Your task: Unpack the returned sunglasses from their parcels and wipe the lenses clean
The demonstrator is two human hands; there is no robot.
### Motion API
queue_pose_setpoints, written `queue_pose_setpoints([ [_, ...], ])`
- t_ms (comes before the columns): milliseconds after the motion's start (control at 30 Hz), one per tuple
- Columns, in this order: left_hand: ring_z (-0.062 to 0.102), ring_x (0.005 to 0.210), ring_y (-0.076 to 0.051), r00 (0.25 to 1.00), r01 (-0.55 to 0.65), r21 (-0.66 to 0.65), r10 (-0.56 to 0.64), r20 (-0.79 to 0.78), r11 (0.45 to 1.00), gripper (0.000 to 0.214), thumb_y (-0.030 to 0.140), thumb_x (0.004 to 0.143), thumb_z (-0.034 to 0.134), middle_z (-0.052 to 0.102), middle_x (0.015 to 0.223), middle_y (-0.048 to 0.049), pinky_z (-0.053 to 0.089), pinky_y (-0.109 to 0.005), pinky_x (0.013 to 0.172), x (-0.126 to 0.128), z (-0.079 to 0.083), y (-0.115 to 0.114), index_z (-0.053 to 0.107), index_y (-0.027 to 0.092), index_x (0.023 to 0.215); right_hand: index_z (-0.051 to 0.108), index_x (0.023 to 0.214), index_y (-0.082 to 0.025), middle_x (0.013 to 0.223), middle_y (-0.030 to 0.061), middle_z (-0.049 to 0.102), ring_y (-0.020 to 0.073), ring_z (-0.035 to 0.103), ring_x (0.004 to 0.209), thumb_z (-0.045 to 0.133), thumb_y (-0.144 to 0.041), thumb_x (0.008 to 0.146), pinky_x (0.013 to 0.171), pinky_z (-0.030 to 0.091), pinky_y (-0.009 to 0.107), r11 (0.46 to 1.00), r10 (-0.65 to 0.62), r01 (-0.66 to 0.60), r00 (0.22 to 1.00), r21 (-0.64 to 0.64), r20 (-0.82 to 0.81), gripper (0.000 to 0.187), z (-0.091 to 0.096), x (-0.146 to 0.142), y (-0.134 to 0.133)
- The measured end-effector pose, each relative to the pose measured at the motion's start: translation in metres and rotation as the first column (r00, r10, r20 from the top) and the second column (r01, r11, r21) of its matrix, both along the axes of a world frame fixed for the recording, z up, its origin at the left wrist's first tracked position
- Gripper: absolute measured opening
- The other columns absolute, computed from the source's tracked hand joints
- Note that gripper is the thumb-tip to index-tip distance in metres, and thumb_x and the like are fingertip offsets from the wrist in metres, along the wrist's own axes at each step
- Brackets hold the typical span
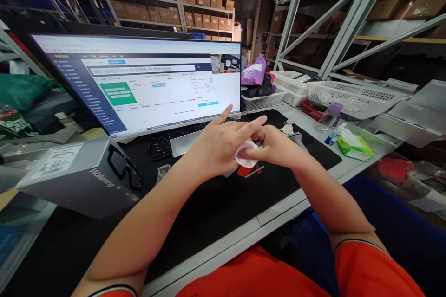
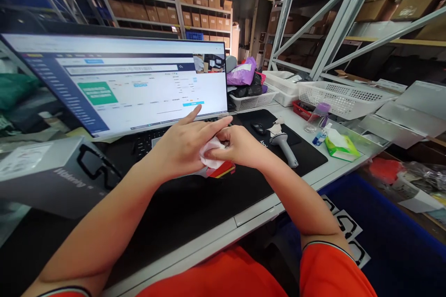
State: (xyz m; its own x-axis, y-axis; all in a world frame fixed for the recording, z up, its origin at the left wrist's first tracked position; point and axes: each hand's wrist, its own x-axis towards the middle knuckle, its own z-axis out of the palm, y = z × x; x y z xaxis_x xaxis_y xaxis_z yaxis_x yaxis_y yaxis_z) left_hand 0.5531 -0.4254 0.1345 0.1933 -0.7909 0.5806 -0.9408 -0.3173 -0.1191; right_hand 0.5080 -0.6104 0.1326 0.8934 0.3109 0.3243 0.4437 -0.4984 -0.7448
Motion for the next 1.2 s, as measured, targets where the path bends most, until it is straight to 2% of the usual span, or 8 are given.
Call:
queue_pose_setpoints([
  [100, 0.074, 0.087, -0.020, 0.999, -0.034, -0.136, 0.037, 0.022, 0.990, 0.064, 0.027, 0.086, 0.062, 0.076, 0.096, -0.0015, 0.025, -0.057, 0.128, 0.000, -0.010, 0.009, 0.046, 0.017, 0.147, 0.062, 0.061, -0.016, 0.058, -0.0043, 0.054, 0.0087, 0.044, 0.055, 0.076, -0.030, 0.076, 0.050, 0.031, 0.022, 1.000, 0.026, -0.026, 0.999, 0.010, -0.033, 0.025, -0.001, -0.003, 0.002],
  [267, 0.075, 0.085, -0.020, 0.998, -0.058, -0.340, 0.051, -0.029, 0.939, 0.065, 0.026, 0.077, 0.069, 0.078, 0.094, 0.0008, 0.025, -0.060, 0.127, -0.002, -0.021, 0.020, 0.055, 0.021, 0.140, 0.068, 0.066, -0.015, 0.063, -0.0036, 0.055, 0.0100, 0.047, 0.058, 0.079, -0.035, 0.075, 0.051, 0.033, 0.023, 0.990, 0.111, -0.102, 0.990, 0.095, -0.089, 0.024, -0.003, -0.008, -0.004],
  [467, 0.074, 0.080, -0.019, 0.995, -0.066, -0.481, 0.022, -0.097, 0.874, 0.035, 0.016, 0.066, 0.069, 0.078, 0.090, 0.0011, 0.027, -0.061, 0.126, -0.004, -0.026, 0.025, 0.075, 0.023, 0.100, 0.076, 0.074, -0.017, 0.073, -0.0015, 0.061, 0.0120, 0.054, 0.066, 0.079, -0.033, 0.079, 0.062, 0.041, 0.023, 0.959, 0.280, -0.280, 0.960, -0.047, -0.016, 0.017, -0.002, -0.010, -0.028],
  [633, 0.074, 0.081, -0.020, 0.959, -0.142, -0.469, 0.004, -0.283, 0.872, 0.036, 0.013, 0.062, 0.065, 0.079, 0.091, 0.0002, 0.032, -0.063, 0.122, -0.006, -0.030, 0.026, 0.074, 0.022, 0.096, 0.077, 0.077, -0.018, 0.076, -0.0003, 0.061, 0.0137, 0.056, 0.071, 0.076, -0.035, 0.083, 0.066, 0.044, 0.025, 0.929, 0.349, -0.354, 0.935, -0.112, -0.061, 0.019, 0.004, -0.009, -0.037],
  [733, 0.073, 0.076, -0.019, 0.964, -0.131, -0.400, 0.022, -0.266, 0.907, 0.031, 0.011, 0.066, 0.063, 0.077, 0.084, 0.0004, 0.035, -0.062, 0.121, -0.008, -0.033, 0.027, 0.073, 0.021, 0.095, 0.072, 0.069, -0.017, 0.070, -0.0018, 0.058, 0.0120, 0.053, 0.064, 0.076, -0.033, 0.082, 0.060, 0.039, 0.024, 0.955, 0.268, -0.270, 0.963, -0.126, -0.034, 0.021, 0.005, -0.010, -0.025],
  [833, 0.071, 0.072, -0.017, 0.986, -0.073, -0.366, 0.013, -0.165, 0.928, 0.018, 0.018, 0.076, 0.067, 0.076, 0.080, -0.0001, 0.035, -0.060, 0.121, -0.008, -0.036, 0.028, 0.074, 0.020, 0.093, 0.069, 0.066, -0.017, 0.066, -0.0025, 0.059, 0.0107, 0.051, 0.060, 0.078, -0.031, 0.079, 0.055, 0.033, 0.024, 0.985, 0.063, -0.059, 0.998, -0.161, 0.017, 0.022, 0.003, -0.013, -0.002],
  [1000, 0.071, 0.068, -0.017, 0.990, -0.088, -0.397, 0.035, -0.138, 0.914, 0.014, 0.029, 0.080, 0.069, 0.075, 0.077, 0.0005, 0.040, -0.055, 0.119, -0.006, -0.039, 0.032, 0.073, 0.021, 0.090, 0.065, 0.061, -0.016, 0.060, -0.0036, 0.055, 0.0094, 0.046, 0.057, 0.080, -0.034, 0.076, 0.052, 0.027, 0.024, 0.968, -0.146, 0.152, 0.988, -0.199, 0.045, 0.028, 0.003, -0.012, 0.024],
  [1200, 0.073, 0.072, -0.018, 0.987, -0.138, -0.520, 0.075, -0.140, 0.843, 0.025, 0.017, 0.066, 0.067, 0.078, 0.082, 0.0013, 0.042, -0.053, 0.118, -0.001, -0.042, 0.034, 0.074, 0.023, 0.088, 0.071, 0.071, -0.014, 0.071, -0.0022, 0.059, 0.0103, 0.052, 0.065, 0.081, -0.037, 0.076, 0.057, 0.037, 0.022, 0.960, 0.249, -0.264, 0.958, -0.097, -0.139, 0.025, 0.012, 0.005, -0.001],
])
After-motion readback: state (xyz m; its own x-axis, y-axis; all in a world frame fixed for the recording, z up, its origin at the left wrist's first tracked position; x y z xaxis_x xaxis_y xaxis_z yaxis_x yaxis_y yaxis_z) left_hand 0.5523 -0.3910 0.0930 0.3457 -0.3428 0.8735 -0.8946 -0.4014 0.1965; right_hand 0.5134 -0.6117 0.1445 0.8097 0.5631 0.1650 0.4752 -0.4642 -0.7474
